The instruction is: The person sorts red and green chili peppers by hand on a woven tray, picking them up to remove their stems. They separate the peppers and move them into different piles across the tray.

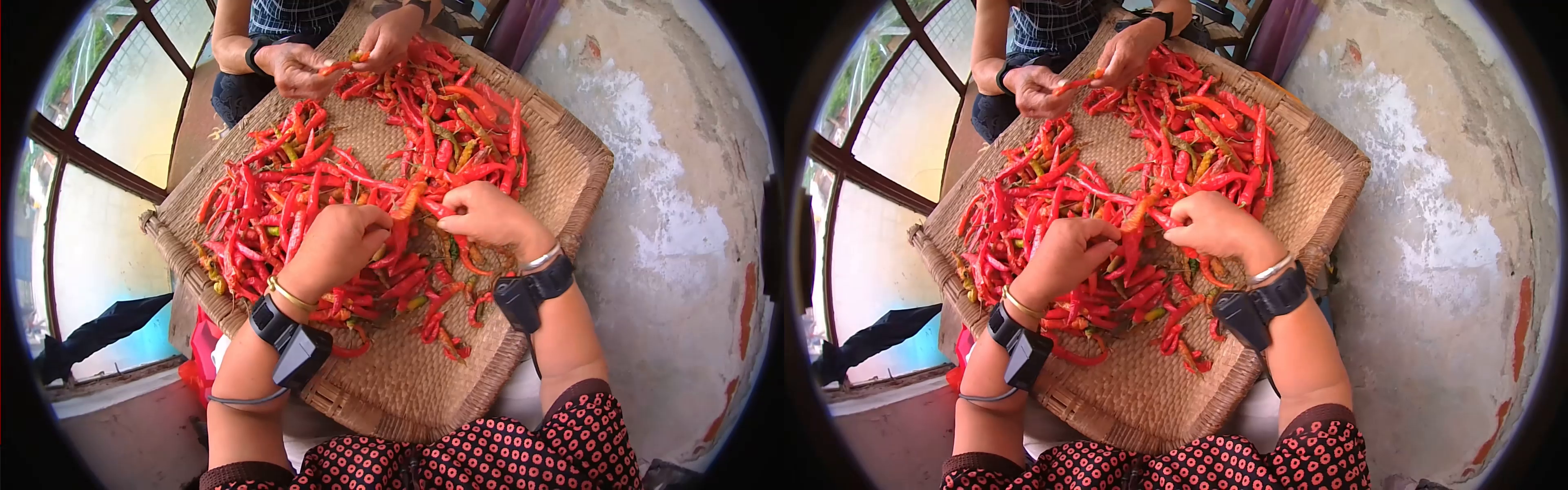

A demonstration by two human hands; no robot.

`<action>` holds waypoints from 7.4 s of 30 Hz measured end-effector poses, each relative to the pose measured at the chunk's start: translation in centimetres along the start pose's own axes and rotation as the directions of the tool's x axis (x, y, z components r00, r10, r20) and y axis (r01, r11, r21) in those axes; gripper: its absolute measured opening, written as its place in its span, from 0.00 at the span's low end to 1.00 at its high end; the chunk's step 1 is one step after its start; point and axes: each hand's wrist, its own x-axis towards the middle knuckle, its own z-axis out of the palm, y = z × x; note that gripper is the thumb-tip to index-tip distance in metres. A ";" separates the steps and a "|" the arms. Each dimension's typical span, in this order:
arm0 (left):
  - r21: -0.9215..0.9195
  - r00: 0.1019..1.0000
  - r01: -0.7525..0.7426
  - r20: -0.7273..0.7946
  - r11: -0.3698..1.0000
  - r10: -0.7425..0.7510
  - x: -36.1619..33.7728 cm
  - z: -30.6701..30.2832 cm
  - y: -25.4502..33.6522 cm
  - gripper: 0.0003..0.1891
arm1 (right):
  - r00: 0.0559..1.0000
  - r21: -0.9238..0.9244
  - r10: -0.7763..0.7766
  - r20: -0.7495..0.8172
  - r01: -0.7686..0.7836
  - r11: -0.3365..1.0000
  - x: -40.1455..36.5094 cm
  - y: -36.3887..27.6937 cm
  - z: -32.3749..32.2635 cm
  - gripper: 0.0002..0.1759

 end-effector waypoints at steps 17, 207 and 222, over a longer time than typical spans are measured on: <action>-0.482 0.957 0.289 0.176 0.827 -0.231 -0.5 -1.4 0.8 0.06 | 0.997 0.263 -0.022 -0.072 0.041 0.964 -0.2 -2.2 2.2 0.18; 0.333 0.980 0.072 0.152 0.940 -0.129 0.0 2.7 -0.2 0.13 | 0.981 0.052 -0.078 -0.180 0.089 0.995 0.7 -0.2 2.8 0.15; 0.177 0.995 0.089 0.023 0.980 -0.094 0.5 -0.4 -2.5 0.11 | 0.998 -0.138 -0.066 -0.011 0.064 0.988 -1.6 -0.9 -1.5 0.08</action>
